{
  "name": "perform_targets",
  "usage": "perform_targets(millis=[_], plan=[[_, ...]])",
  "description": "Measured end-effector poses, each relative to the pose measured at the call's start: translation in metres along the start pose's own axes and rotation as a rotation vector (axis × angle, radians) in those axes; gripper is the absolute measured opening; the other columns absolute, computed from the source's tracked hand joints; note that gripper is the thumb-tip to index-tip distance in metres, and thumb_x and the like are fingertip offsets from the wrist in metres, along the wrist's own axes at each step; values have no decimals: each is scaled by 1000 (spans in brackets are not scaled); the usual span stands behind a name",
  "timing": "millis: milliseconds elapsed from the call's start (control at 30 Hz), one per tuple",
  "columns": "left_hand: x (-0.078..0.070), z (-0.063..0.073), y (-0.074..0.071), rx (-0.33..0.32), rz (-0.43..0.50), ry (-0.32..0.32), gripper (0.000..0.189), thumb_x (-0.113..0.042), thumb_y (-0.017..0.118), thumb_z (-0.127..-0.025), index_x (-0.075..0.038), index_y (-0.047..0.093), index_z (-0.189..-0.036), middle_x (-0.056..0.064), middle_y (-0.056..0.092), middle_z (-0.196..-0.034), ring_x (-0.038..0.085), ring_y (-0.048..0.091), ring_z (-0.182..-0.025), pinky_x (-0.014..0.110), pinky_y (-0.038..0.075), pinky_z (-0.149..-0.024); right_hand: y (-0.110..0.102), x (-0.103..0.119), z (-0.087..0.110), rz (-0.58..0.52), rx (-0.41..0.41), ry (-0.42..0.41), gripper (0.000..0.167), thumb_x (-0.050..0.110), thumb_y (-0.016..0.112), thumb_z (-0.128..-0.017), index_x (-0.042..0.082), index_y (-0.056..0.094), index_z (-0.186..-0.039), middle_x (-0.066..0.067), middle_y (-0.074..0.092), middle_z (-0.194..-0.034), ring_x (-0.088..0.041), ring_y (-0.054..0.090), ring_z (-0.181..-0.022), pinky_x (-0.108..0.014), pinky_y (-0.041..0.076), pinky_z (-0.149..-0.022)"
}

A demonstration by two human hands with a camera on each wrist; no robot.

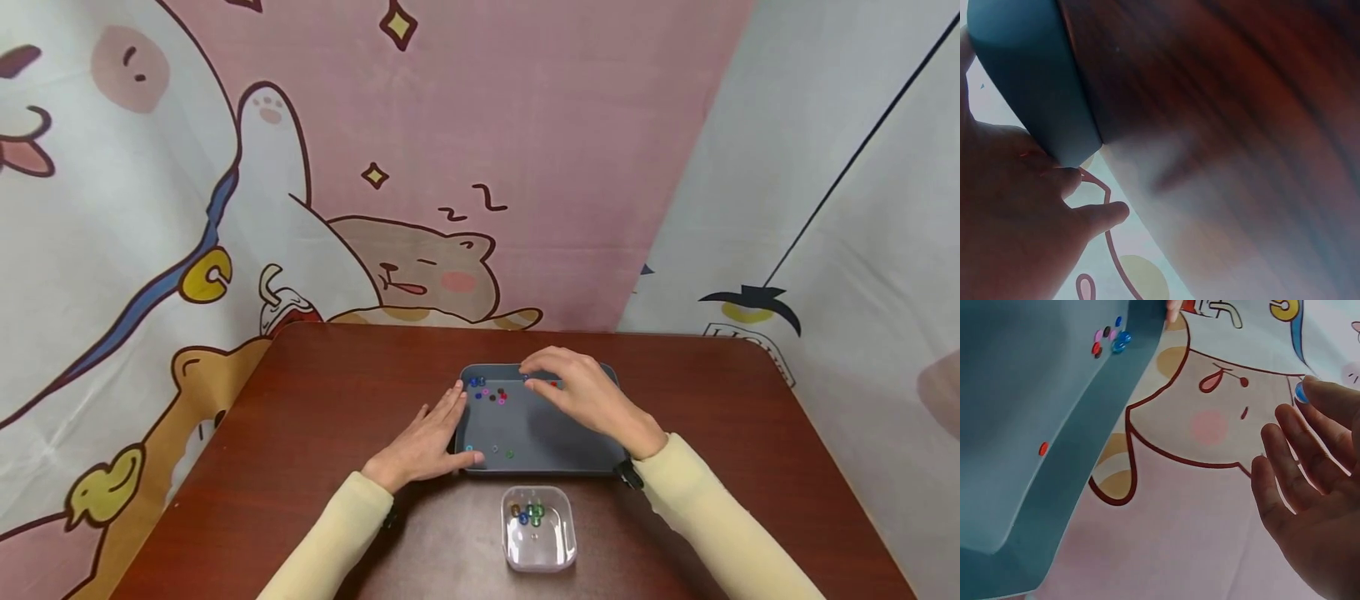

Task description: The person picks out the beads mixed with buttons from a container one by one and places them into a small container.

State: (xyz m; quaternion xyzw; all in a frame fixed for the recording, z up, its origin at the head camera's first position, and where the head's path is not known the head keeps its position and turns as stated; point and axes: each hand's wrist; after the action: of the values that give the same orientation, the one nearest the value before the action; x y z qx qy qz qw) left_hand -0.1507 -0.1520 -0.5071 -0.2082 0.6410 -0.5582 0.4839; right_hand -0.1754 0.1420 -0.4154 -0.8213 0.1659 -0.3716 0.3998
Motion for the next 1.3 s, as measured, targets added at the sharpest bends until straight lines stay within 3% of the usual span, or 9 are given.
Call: perform_targets(millis=[700,1033,1300], plan=[[-1,1,0,-5,-4,5,108,-71,60,-93,-2,18,-165,9,4,-174,26,12,-159,63,19,-122,-4,26,49,-74,-112,-99,25,11,83,-88,18,77,-112,7,71,-119,-15,68,-110,-35,59,-83],[2,4,0,-10,3,2,107,-69,61,-93,-1,19,-164,10,4,-174,27,14,-159,64,19,-121,7,40,76,-151,-71,-121,29,9,82,-89,22,76,-114,5,70,-125,-15,69,-112,-33,59,-86],[1,2,1,-18,3,17,106,-68,62,-94,-1,18,-164,10,4,-174,28,14,-159,65,20,-121,13,44,97,-163,-19,-159,30,13,79,-93,30,74,-116,6,68,-132,-17,65,-119,-39,57,-92]])
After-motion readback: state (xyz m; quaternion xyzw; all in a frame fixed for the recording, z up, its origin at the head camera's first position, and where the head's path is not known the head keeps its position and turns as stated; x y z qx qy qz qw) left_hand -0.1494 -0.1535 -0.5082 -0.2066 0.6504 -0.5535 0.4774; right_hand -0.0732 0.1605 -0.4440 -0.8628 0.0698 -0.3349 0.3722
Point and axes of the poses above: each hand's wrist, its own z-axis away from the middle knuckle, its own y-axis out of the palm, x = y × z
